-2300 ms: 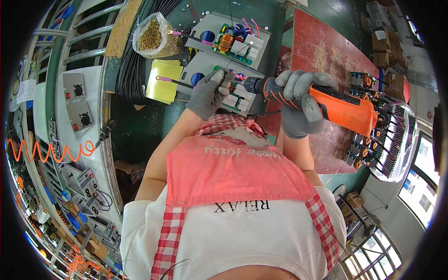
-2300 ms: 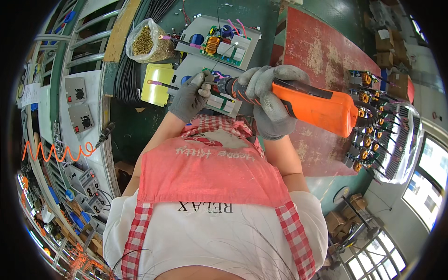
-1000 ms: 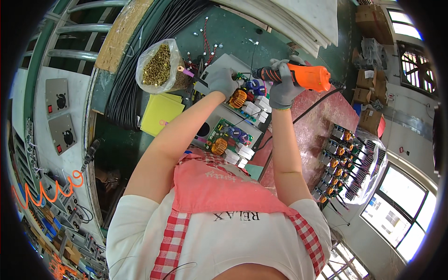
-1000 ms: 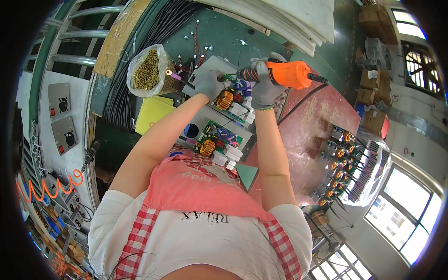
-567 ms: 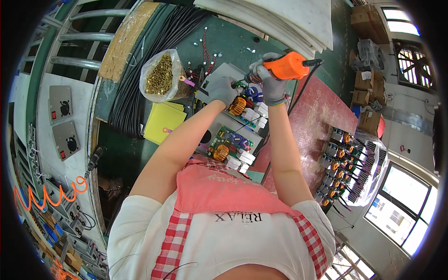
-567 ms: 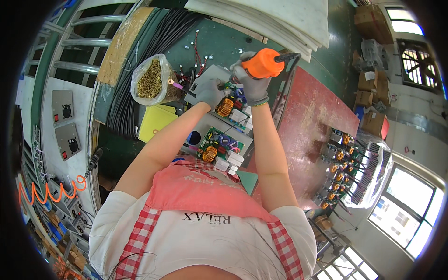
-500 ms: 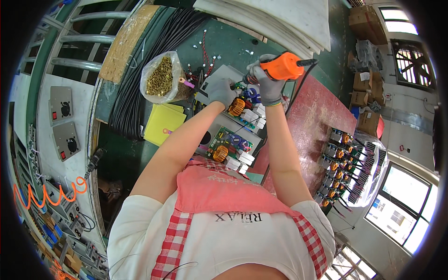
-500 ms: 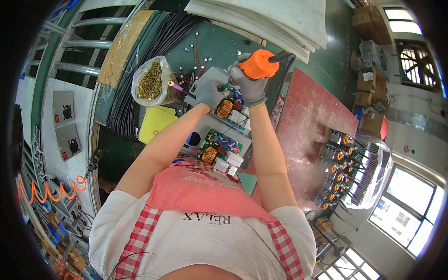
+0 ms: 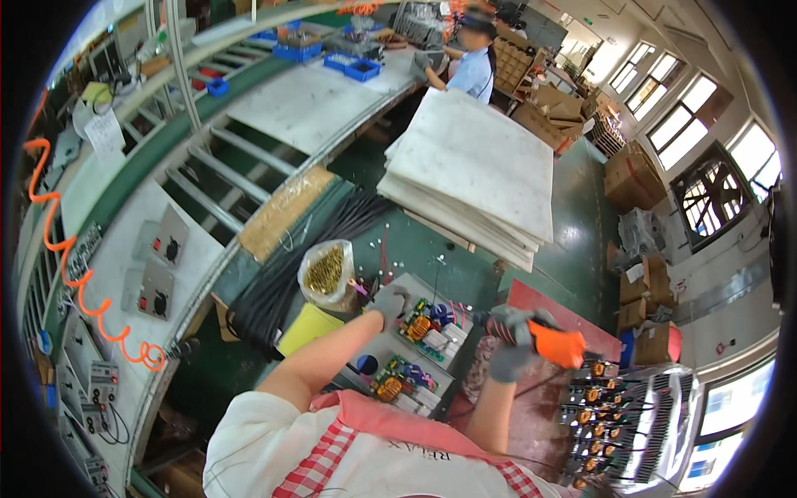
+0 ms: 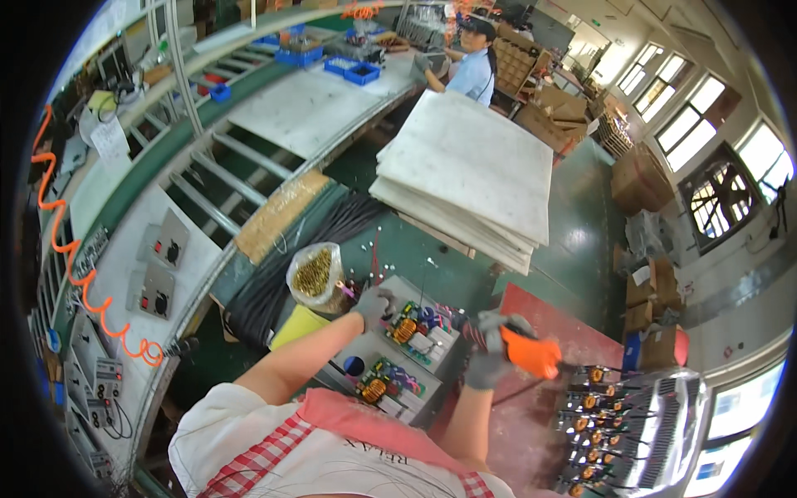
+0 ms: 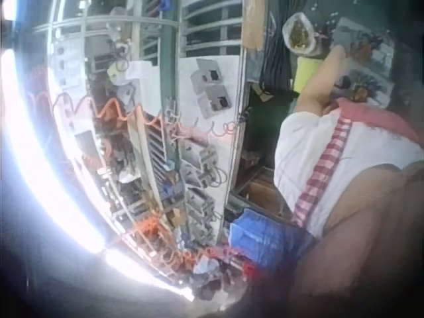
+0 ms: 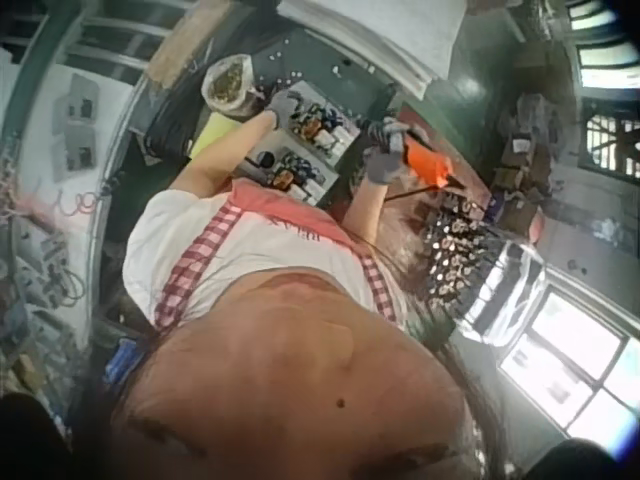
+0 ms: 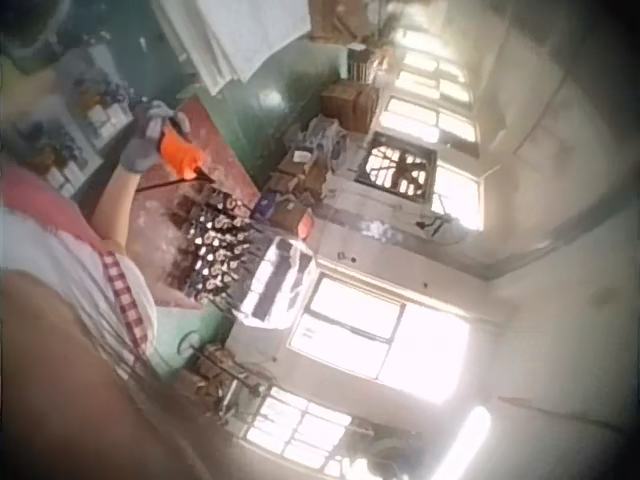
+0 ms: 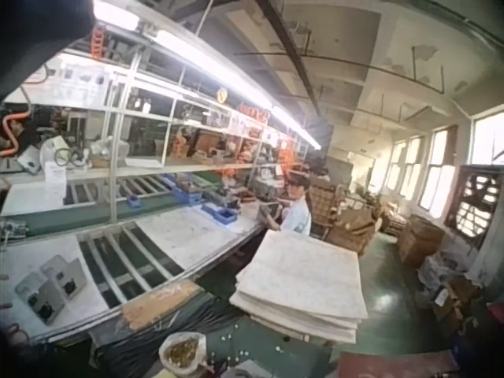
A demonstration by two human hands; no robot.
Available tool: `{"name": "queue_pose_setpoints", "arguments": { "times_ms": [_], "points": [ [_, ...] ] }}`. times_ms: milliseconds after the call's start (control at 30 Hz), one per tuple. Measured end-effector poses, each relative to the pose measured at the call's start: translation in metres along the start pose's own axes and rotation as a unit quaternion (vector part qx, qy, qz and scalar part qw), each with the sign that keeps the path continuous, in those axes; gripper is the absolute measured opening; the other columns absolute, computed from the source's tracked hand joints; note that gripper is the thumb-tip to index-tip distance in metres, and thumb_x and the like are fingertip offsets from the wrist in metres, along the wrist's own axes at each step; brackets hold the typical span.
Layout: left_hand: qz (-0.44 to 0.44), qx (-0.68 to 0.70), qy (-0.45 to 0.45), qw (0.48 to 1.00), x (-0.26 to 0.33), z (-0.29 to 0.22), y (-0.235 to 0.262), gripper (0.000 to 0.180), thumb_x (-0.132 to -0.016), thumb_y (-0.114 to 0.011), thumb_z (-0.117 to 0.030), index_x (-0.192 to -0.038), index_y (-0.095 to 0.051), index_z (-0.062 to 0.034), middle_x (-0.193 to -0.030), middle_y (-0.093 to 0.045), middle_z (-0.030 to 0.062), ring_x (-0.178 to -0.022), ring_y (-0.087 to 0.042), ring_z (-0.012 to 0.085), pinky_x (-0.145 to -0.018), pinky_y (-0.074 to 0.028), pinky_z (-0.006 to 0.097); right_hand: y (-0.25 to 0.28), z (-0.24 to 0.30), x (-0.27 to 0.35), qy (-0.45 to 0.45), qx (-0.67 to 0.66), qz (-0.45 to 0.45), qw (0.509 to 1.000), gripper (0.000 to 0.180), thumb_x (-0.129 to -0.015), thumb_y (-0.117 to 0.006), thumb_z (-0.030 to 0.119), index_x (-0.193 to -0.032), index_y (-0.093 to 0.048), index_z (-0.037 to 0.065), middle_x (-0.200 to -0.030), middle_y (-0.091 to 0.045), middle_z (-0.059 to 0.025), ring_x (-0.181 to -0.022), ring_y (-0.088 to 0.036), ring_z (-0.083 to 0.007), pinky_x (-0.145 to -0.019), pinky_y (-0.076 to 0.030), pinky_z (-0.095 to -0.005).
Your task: The person assembles electronic components into metal enclosures on a factory floor. They place yellow insulating pads and circuit boards into the cases, then use a power drill to secure the components with screws. The person also handles wires and other small parts during the assembly process.
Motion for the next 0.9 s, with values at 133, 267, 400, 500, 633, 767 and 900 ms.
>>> {"name": "queue_pose_setpoints", "arguments": {
  "times_ms": [133,267,400,500,633,767,900],
  "points": [
    [0.054,0.203,0.042,0.977,0.081,-0.010,-0.022,0.016,-0.093,-0.046,-0.003,-0.104,-0.056,0.0010,-0.088,-0.061,0.0095,-0.068,-0.056,0.0148,-0.060,-0.050,0.027,0.000,0.055,0.032,0.057,0.042,-0.060,0.996,0.037,-0.070,-0.055,0.004,-0.107,-0.048,0.005,-0.071,-0.056,-0.0056,-0.065,-0.053,-0.0171,-0.076,-0.048,-0.0394],
    [0.110,0.198,0.138,0.964,0.157,-0.008,-0.053,0.016,-0.096,-0.049,-0.012,-0.106,-0.056,-0.0016,-0.090,-0.060,0.0061,-0.065,-0.052,0.0087,-0.052,-0.046,0.018,0.010,0.070,0.063,0.030,-0.013,-0.058,0.998,0.037,-0.069,-0.054,0.001,-0.106,-0.048,0.004,-0.067,-0.051,-0.0050,-0.061,-0.050,-0.0166,-0.075,-0.047,-0.0393],
    [0.114,0.228,0.218,0.942,0.187,0.022,-0.060,0.019,-0.095,-0.052,-0.022,-0.103,-0.056,-0.0043,-0.083,-0.057,0.0016,-0.060,-0.049,0.0050,-0.043,-0.037,0.015,0.018,0.068,0.088,-0.018,-0.024,-0.050,0.998,0.037,-0.070,-0.054,0.001,-0.106,-0.048,0.003,-0.068,-0.052,-0.0055,-0.062,-0.053,-0.0175,-0.074,-0.049,-0.0396],
    [0.117,0.288,0.277,0.909,0.196,0.045,-0.061,0.018,-0.095,-0.053,-0.022,-0.103,-0.055,-0.0057,-0.077,-0.053,-0.0006,-0.057,-0.047,0.0043,-0.041,-0.035,0.016,0.019,0.072,0.097,-0.024,-0.029,-0.037,0.999,0.037,-0.071,-0.054,0.002,-0.107,-0.048,0.003,-0.069,-0.053,-0.0059,-0.063,-0.055,-0.0177,-0.074,-0.051,-0.0400],
    [0.052,0.253,0.218,0.941,0.203,0.036,-0.063,0.017,-0.095,-0.054,-0.022,-0.100,-0.055,-0.0051,-0.077,-0.053,-0.0003,-0.057,-0.047,0.0043,-0.040,-0.035,0.015,0.020,0.074,0.098,-0.031,-0.032,-0.035,0.998,0.037,-0.071,-0.055,0.002,-0.107,-0.048,0.003,-0.070,-0.053,-0.0059,-0.064,-0.055,-0.0175,-0.074,-0.051,-0.0401],
    [0.012,0.255,0.214,0.943,0.211,0.019,-0.068,0.017,-0.095,-0.054,-0.021,-0.096,-0.055,-0.0049,-0.076,-0.053,-0.0007,-0.057,-0.047,0.0042,-0.040,-0.035,0.014,0.023,0.078,0.097,-0.026,-0.027,-0.047,0.998,0.037,-0.071,-0.055,0.003,-0.107,-0.048,0.003,-0.070,-0.052,-0.0057,-0.064,-0.054,-0.0172,-0.073,-0.051,-0.0396],
    [0.078,0.300,0.232,0.922,0.209,0.024,-0.067,0.017,-0.095,-0.052,-0.020,-0.094,-0.055,-0.0031,-0.075,-0.055,0.0009,-0.056,-0.047,0.0045,-0.040,-0.037,0.014,0.029,0.077,0.099,-0.032,-0.031,-0.057,0.997,0.037,-0.072,-0.056,0.004,-0.108,-0.047,0.003,-0.070,-0.052,-0.0057,-0.064,-0.054,-0.0172,-0.073,-0.050,-0.0396]
  ]
}}
Point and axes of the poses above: each hand's wrist, its own x-axis away from the middle knuckle, its own y-axis out of the back of the hand, z = x × y, the point moved 5 cm from there along -x, towards the middle knuckle
